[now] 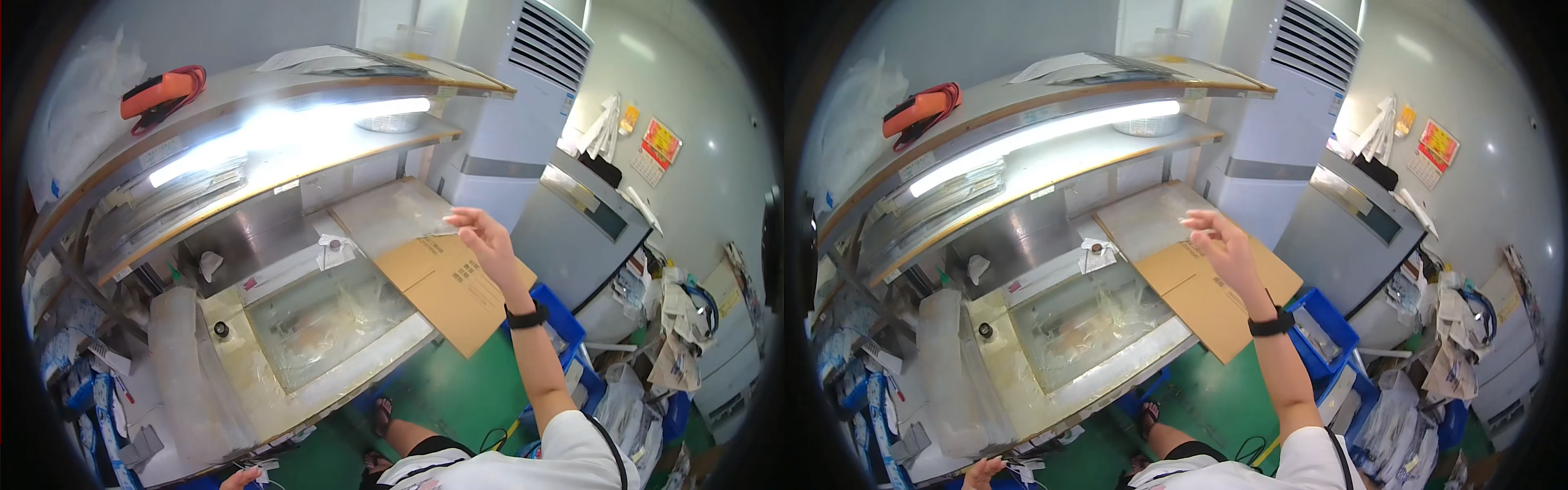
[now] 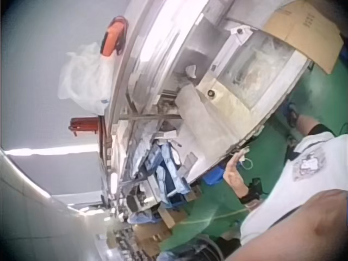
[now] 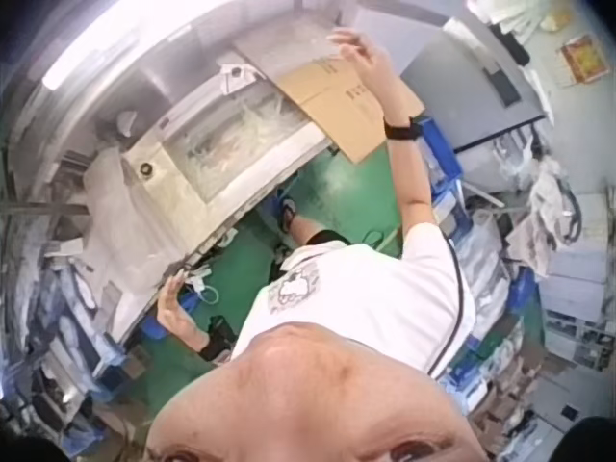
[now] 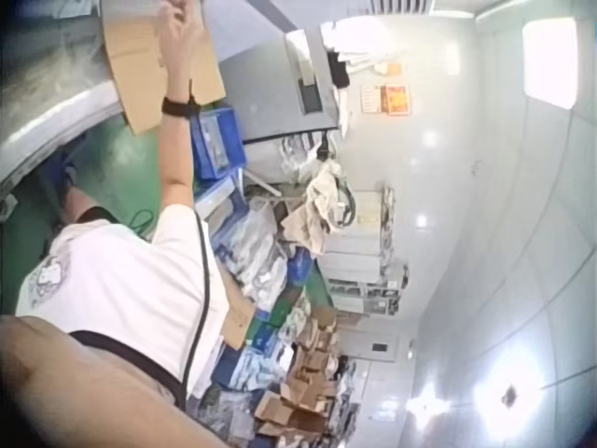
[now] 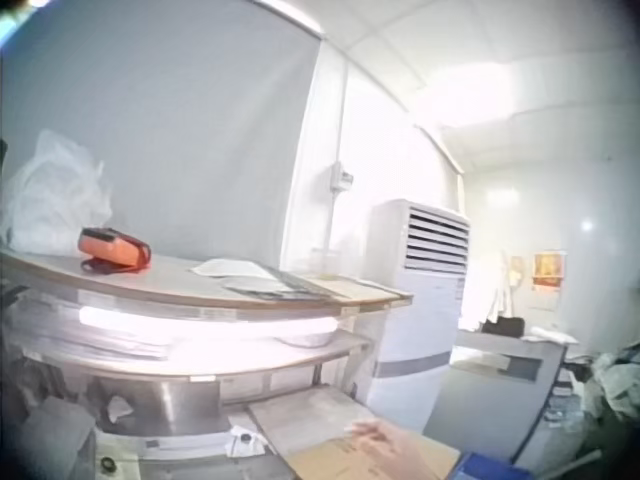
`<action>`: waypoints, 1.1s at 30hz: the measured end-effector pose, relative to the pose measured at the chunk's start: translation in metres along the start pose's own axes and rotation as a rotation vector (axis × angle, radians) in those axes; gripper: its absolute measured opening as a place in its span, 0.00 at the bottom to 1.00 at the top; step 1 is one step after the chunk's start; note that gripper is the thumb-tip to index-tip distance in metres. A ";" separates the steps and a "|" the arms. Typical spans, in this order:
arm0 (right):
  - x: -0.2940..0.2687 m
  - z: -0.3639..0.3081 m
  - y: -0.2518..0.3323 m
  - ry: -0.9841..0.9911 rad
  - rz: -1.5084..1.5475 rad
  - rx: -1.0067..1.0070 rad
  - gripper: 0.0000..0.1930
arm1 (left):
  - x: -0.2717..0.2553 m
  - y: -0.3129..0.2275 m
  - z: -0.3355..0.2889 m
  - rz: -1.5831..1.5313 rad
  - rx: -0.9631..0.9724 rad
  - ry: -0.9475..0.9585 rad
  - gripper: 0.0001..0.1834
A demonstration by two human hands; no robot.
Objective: The recorder is handling and sorting small electronic or mechanical components from a bowl into plastic sleeves.
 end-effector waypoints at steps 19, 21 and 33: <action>-0.021 0.268 -0.349 -0.122 -0.924 0.192 0.32 | 0.054 -0.001 0.087 0.214 -0.190 -0.642 0.25; -0.011 0.266 -0.345 -0.037 -0.851 0.186 0.32 | 0.056 0.002 0.097 0.250 -0.222 -0.639 0.24; -0.069 0.148 -0.243 -0.321 -0.613 0.178 0.20 | 0.039 0.056 0.174 0.213 -0.458 -0.346 0.14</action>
Point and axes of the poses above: each hand's wrist, its own z-axis towards the middle knuckle, its own x-axis out of the palm, y = z × x, the point moved 7 cm from there along z, towards the middle knuckle, and after that the axes turned 12 degrees about -x, right-handed, at the moved point
